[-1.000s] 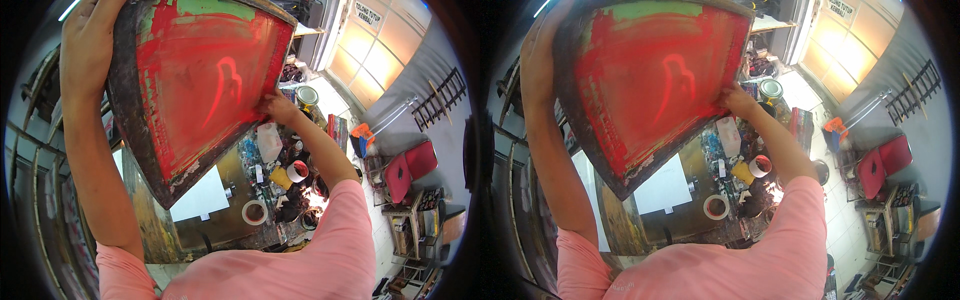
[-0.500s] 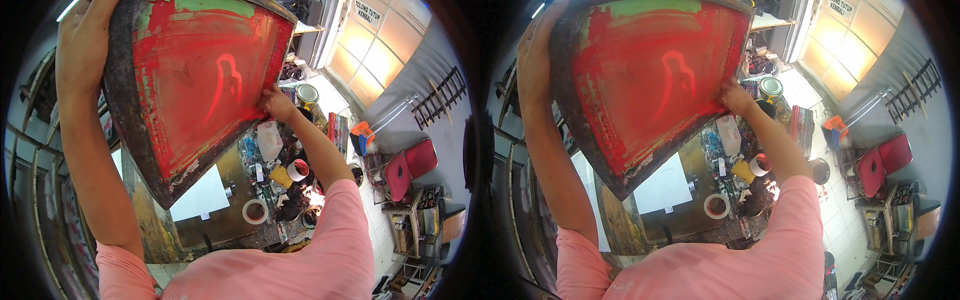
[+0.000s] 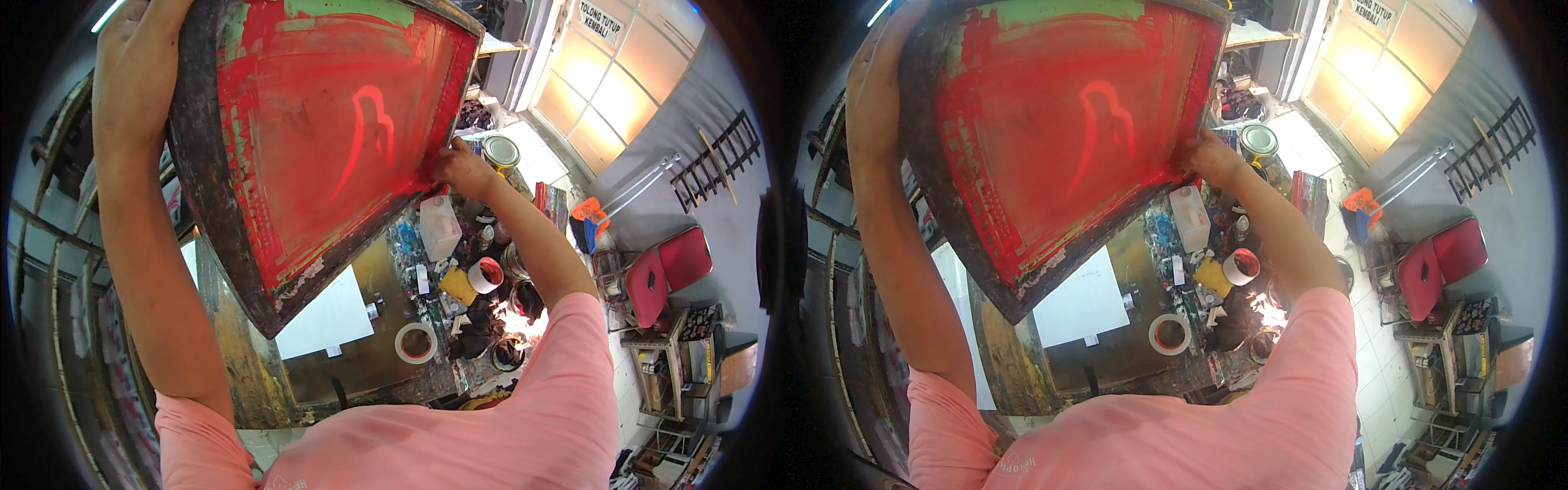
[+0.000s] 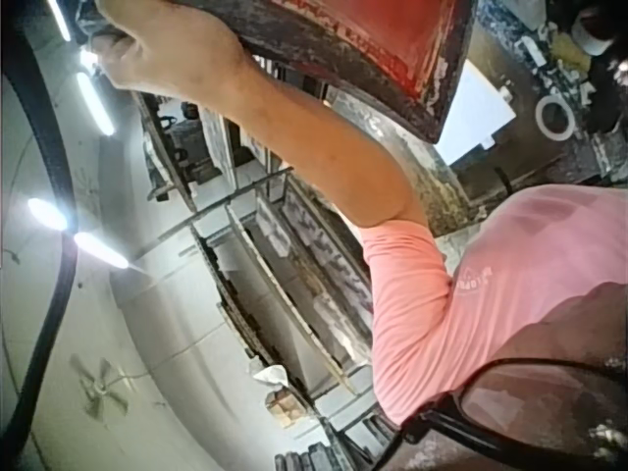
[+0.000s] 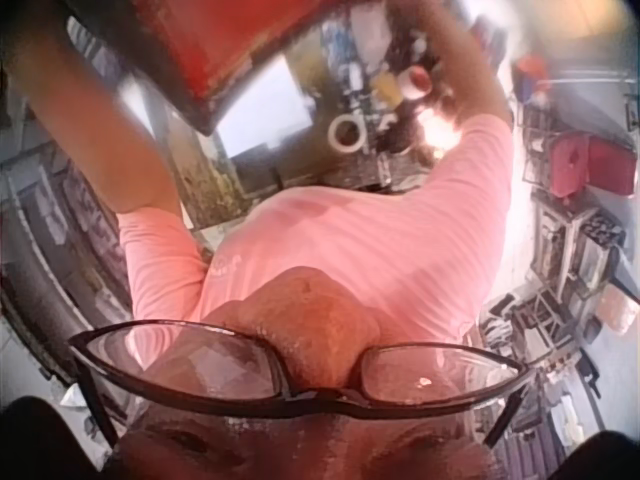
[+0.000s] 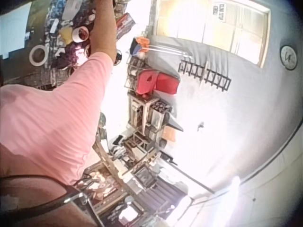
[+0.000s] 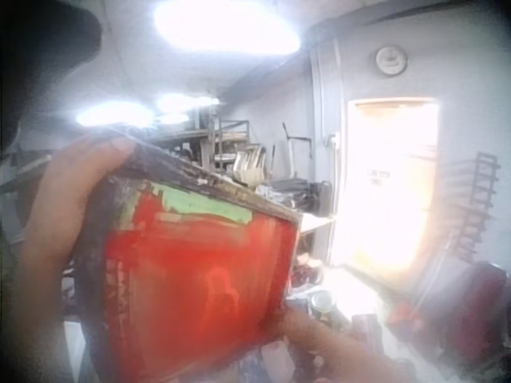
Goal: The person cleans a screen printing frame by wiping the mesh with a cloth and a liquid from a bottle, then moves the frame to a storage rack.
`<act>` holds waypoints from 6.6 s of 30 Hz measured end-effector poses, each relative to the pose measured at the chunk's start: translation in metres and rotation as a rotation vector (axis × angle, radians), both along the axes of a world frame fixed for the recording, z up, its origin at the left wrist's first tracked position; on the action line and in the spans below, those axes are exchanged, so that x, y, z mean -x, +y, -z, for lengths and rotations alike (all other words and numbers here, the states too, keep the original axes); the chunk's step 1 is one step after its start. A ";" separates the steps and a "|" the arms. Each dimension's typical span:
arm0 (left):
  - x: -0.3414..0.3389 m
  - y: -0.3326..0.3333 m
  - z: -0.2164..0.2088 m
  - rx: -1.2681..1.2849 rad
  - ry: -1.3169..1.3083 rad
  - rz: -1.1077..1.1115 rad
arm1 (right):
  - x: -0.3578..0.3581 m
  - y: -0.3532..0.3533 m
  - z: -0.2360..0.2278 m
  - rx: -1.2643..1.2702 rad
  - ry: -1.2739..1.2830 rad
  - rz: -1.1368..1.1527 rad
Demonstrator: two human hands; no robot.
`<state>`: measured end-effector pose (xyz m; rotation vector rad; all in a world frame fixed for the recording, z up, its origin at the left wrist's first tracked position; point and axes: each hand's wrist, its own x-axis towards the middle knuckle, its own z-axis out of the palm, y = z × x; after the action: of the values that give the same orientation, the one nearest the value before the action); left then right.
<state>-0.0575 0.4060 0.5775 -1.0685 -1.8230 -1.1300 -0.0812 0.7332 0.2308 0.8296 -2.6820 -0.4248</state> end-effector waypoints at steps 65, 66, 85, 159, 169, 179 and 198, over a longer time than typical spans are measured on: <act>0.012 -0.190 0.132 -0.745 -0.579 -0.253 | 0.002 -0.023 0.054 0.698 0.078 0.594; 0.009 -0.189 0.133 -0.745 -0.588 -0.245 | 0.001 -0.023 0.054 0.694 0.080 0.567; 0.009 -0.194 0.145 -0.762 -0.584 -0.223 | -0.006 -0.004 0.012 0.355 -0.157 0.207; 0.017 -0.235 0.181 -0.784 -0.863 -0.190 | -0.414 0.003 -0.007 1.667 0.413 1.149; 0.042 -0.255 0.190 -0.768 -0.869 -0.172 | -0.493 0.065 0.295 1.952 0.422 1.333; 0.024 -0.245 0.178 -0.722 -0.825 -0.328 | -0.487 0.074 0.333 1.883 0.481 1.373; 0.022 -0.244 0.180 -0.739 -0.862 -0.212 | -0.428 0.027 0.292 2.183 0.470 1.253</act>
<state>-0.0799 0.1620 0.3979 0.0816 -1.7561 -2.0862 0.3464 0.7601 -0.0612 -1.2905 -1.2738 1.5340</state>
